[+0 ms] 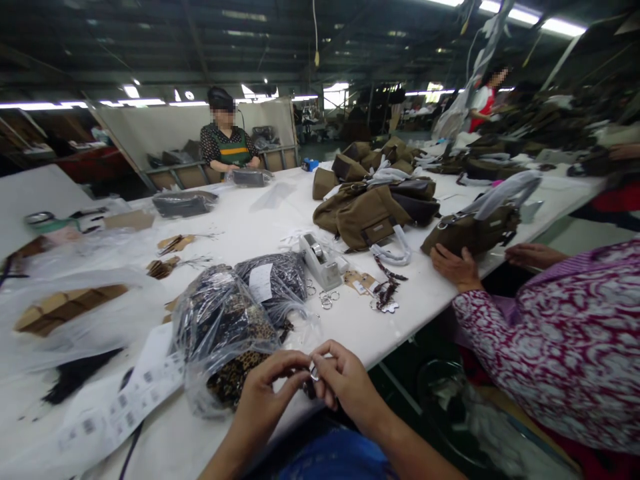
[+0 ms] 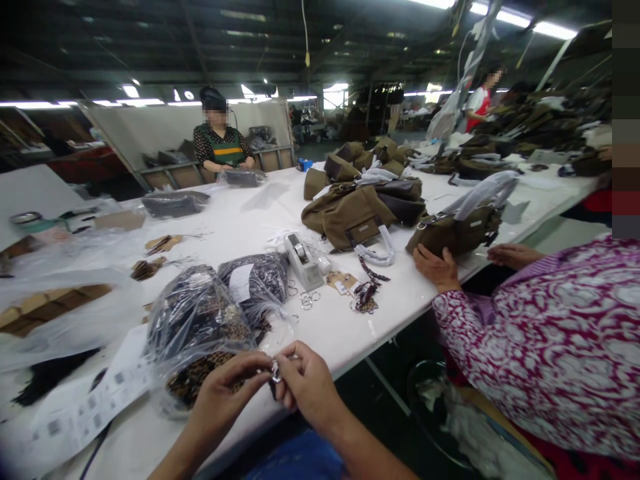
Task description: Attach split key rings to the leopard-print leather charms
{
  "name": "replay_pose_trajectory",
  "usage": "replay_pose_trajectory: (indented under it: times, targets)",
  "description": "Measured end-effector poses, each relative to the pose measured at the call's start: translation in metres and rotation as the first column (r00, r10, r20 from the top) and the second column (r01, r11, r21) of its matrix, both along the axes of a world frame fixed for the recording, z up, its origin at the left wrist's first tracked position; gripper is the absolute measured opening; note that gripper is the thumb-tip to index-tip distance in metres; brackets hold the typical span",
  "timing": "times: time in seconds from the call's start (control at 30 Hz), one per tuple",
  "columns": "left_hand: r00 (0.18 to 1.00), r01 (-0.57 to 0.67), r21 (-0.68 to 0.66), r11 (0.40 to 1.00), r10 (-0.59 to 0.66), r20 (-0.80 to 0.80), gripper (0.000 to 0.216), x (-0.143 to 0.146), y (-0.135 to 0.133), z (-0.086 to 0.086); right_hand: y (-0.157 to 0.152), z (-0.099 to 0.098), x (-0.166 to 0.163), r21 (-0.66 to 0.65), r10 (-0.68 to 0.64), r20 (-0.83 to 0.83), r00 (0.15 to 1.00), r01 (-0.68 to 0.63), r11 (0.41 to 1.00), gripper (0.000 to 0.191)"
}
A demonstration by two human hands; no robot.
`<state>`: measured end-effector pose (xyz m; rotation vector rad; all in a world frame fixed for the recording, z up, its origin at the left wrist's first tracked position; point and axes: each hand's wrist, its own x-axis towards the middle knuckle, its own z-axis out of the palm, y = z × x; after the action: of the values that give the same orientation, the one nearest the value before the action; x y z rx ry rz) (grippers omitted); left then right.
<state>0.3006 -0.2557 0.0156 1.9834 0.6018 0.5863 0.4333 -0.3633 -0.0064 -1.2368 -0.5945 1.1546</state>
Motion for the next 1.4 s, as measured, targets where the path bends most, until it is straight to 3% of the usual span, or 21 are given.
replay_pose_trajectory:
  times: [0.1, 0.2, 0.3, 0.43, 0.57, 0.63, 0.7, 0.77, 0.83, 0.87, 0.93, 1.03, 1.27, 1.4]
  targets:
    - [1.0, 0.007, -0.067, 0.998, -0.007, -0.001, 0.015, -0.002, 0.003, -0.007, -0.003, -0.001, -0.003, -0.029, 0.046, -0.022, 0.999, -0.047, 0.998, 0.044]
    - [0.997, -0.073, -0.121, 0.99, 0.074, 0.003, 0.022, -0.003, 0.002, -0.013, -0.006, -0.004, -0.006, -0.021, 0.024, 0.034, 0.999, -0.023, 1.0, 0.045]
    - [0.993, -0.115, -0.229, 0.967, 0.108, -0.042, 0.027, -0.003, -0.001, -0.016, -0.008, -0.005, -0.008, 0.01, -0.033, 0.21, 0.977, 0.032, 0.999, 0.04]
    - [0.994, -0.096, -0.405, 0.909, 0.111, 0.013, 0.034, 0.005, -0.006, -0.019, -0.01, -0.005, -0.005, 0.045, -0.057, 0.509, 0.859, 0.04, 0.998, 0.031]
    - [0.996, -0.028, -0.451, 0.892, 0.065, 0.068, 0.038, 0.016, -0.009, -0.017, -0.014, 0.0, 0.008, 0.029, -0.024, 0.599, 0.8, 0.008, 1.0, 0.035]
    - [0.997, -0.004, -0.442, 0.897, 0.035, 0.062, 0.04, 0.019, -0.009, -0.014, -0.015, 0.005, 0.022, 0.015, -0.044, 0.575, 0.817, 0.043, 0.999, 0.035]
    - [0.999, -0.017, -0.423, 0.906, 0.036, 0.037, 0.039, 0.019, -0.007, -0.01, -0.016, 0.01, 0.043, 0.015, -0.149, 0.565, 0.811, 0.171, 0.985, 0.036]
    - [0.999, -0.045, -0.391, 0.919, 0.053, 0.01, 0.034, 0.018, -0.002, -0.008, -0.015, 0.014, 0.072, 0.045, -0.277, 0.61, 0.743, 0.316, 0.948, 0.038]
    - [0.998, -0.064, -0.358, 0.932, 0.065, -0.01, 0.03, 0.016, 0.003, -0.01, -0.013, 0.015, 0.106, 0.065, -0.32, 0.702, 0.636, 0.391, 0.918, 0.04]
    - [0.997, -0.072, -0.343, 0.937, 0.071, -0.016, 0.029, 0.015, 0.005, -0.011, -0.011, 0.015, 0.122, 0.044, -0.291, 0.77, 0.568, 0.408, 0.912, 0.04]
    - [0.997, -0.082, -0.317, 0.945, 0.079, -0.022, 0.027, 0.012, 0.009, -0.016, -0.006, 0.011, 0.149, -0.073, -0.114, 0.917, 0.382, 0.442, 0.894, 0.038]
    - [0.996, -0.093, -0.277, 0.956, 0.087, -0.031, 0.026, 0.009, 0.013, -0.023, 0.007, 0.002, 0.163, -0.183, 0.11, 0.979, 0.173, 0.501, 0.846, 0.032]
    - [0.995, -0.046, -0.152, 0.987, 0.032, -0.096, 0.022, 0.006, 0.014, -0.034, 0.074, -0.043, 0.12, -0.226, 0.189, 0.969, 0.158, 0.261, 0.938, 0.018]
    - [0.988, -0.036, 0.075, 0.997, 0.046, -0.145, 0.022, 0.002, 0.022, -0.04, 0.102, -0.068, 0.115, -0.238, 0.192, 0.96, 0.204, 0.236, 0.942, 0.014]
